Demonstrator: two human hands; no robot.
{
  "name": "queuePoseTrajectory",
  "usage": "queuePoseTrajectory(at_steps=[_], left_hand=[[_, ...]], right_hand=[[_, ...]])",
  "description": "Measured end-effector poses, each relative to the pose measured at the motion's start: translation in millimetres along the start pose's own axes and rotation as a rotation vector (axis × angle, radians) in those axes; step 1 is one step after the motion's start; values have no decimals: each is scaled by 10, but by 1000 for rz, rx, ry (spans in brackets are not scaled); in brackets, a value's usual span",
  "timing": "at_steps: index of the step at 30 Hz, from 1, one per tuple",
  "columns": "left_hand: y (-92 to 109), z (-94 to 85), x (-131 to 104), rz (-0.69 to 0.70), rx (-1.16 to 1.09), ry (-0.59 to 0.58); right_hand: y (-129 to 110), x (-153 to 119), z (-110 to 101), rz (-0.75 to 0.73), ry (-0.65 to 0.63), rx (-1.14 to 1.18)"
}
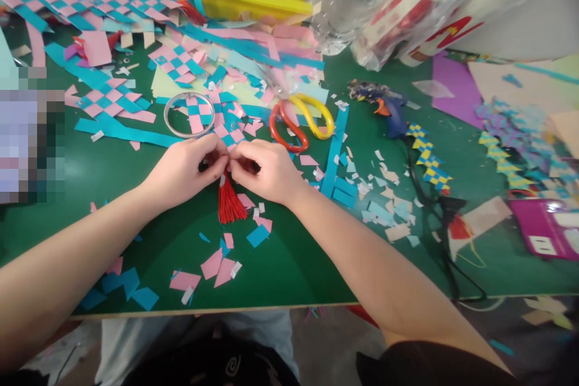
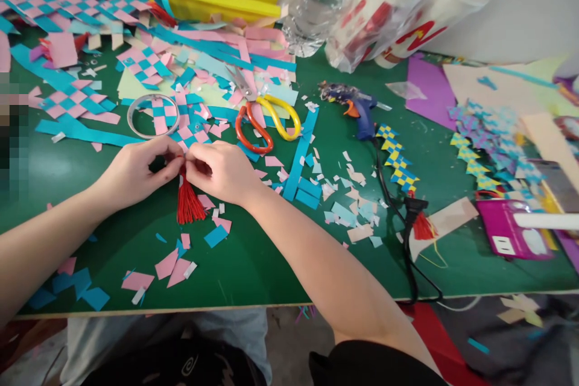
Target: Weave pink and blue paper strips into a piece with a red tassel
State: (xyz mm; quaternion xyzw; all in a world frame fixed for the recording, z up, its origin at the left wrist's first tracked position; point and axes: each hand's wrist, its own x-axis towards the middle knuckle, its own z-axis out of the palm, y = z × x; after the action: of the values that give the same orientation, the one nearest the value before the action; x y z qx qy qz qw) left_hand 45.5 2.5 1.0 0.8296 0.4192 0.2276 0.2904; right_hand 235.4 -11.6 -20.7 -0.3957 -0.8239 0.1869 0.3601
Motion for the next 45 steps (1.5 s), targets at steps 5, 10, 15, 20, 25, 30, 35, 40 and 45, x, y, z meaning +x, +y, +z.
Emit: queuePoseTrajectory(at_steps=[5, 10, 15, 20, 25, 30, 35, 40, 45], left_hand=[[16, -24, -24, -22, -11, 41], [11, -28, -44, -27, 8, 73], [33, -40, -38, -37, 2, 89], [29, -45, -25, -32, -39, 88], [26, -64, -20, -33, -81, 63], [7, -56, -22, -49, -86, 80], [-5, -35, -23, -44, -48, 107], [17, -49, -27, -18, -38, 115], [36, -60, -33, -27, -38, 98]], right_hand=[[-16, 11, -19, 45, 103, 6], [2, 25, -31, 14, 88, 54], [7, 22, -30, 36, 44, 112], [-6, 32, -38, 90, 3, 159], [-10, 33, -42, 117, 14, 218], [-16, 31, -38, 139, 9, 206], [-17, 34, -35, 125, 23, 189], [-14, 23, -42, 129, 51, 224], [-24, 26, -35, 114, 35, 208]])
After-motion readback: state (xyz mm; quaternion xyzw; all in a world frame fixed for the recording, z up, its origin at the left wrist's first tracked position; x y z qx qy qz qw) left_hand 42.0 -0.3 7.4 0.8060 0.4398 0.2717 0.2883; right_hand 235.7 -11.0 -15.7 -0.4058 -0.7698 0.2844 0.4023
